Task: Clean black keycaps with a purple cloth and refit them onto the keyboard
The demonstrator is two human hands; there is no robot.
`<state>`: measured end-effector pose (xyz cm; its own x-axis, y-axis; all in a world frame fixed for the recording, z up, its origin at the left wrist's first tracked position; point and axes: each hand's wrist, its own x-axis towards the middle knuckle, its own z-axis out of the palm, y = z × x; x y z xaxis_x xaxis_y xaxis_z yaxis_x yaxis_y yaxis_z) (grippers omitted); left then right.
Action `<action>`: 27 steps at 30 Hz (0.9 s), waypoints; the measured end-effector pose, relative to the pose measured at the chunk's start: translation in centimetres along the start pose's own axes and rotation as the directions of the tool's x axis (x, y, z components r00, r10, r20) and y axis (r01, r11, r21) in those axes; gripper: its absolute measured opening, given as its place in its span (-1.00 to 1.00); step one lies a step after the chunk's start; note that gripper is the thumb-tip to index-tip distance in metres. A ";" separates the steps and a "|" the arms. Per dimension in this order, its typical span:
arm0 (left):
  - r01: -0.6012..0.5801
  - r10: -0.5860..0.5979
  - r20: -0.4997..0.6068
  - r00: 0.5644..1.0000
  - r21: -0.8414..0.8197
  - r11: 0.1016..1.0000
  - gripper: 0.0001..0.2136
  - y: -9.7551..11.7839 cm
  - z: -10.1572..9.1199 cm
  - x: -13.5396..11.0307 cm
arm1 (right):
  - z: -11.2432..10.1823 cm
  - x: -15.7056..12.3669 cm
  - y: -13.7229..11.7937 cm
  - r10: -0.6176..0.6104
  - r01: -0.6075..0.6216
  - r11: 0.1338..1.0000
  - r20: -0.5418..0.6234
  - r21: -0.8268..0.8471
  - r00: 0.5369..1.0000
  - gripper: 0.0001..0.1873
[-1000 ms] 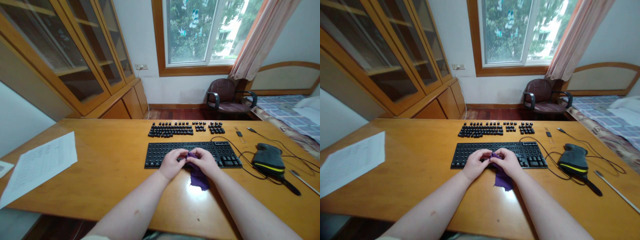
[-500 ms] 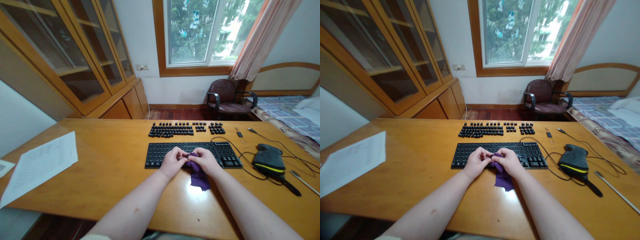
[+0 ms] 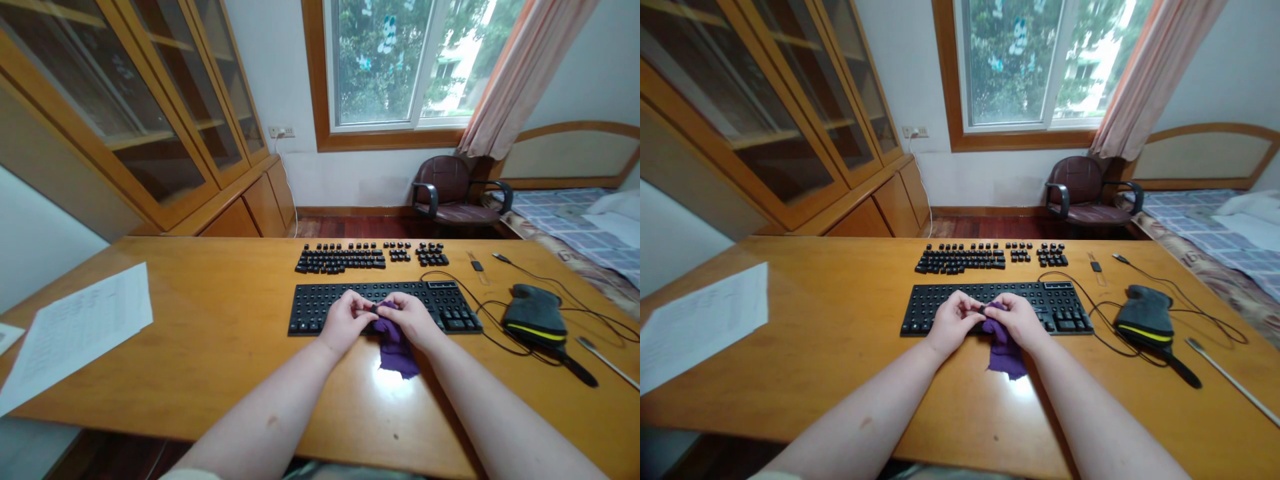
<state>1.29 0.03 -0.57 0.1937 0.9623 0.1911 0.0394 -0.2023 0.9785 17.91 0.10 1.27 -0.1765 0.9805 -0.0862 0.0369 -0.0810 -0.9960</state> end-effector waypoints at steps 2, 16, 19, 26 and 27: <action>-0.039 0.040 -0.007 0.999 0.052 0.998 -0.79 0.1 -0.1 0.0 | 0.1 0.0 0.0 0.002 -0.002 0.999 0.005 0.038 1.000 -0.70; -0.417 0.370 0.191 0.909 0.423 0.805 -0.90 1.2 -0.9 -0.5 | 0.0 -0.1 0.5 0.045 -0.064 0.982 0.114 0.177 0.992 -0.69; -0.390 0.358 0.156 0.921 0.412 0.823 -0.90 1.0 -0.9 -0.4 | 0.0 -0.1 0.6 0.076 -0.107 0.960 0.125 0.258 0.989 -0.70; -0.363 0.306 0.201 0.931 0.402 0.841 -0.89 1.1 -0.8 -0.6 | 0.3 -0.2 0.4 0.088 -0.115 0.965 0.125 0.237 0.988 -0.65; -0.319 0.275 0.164 0.947 0.387 0.865 -0.91 1.1 -0.7 -0.6 | 0.2 -0.2 0.3 0.087 -0.116 0.963 0.128 0.243 0.988 -0.66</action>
<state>0.55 -0.62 0.41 0.3552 0.8259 0.4379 0.3520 -0.5521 0.7558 17.76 -0.16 0.97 -0.2969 0.9388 -0.1744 -0.1828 -0.2352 -0.9546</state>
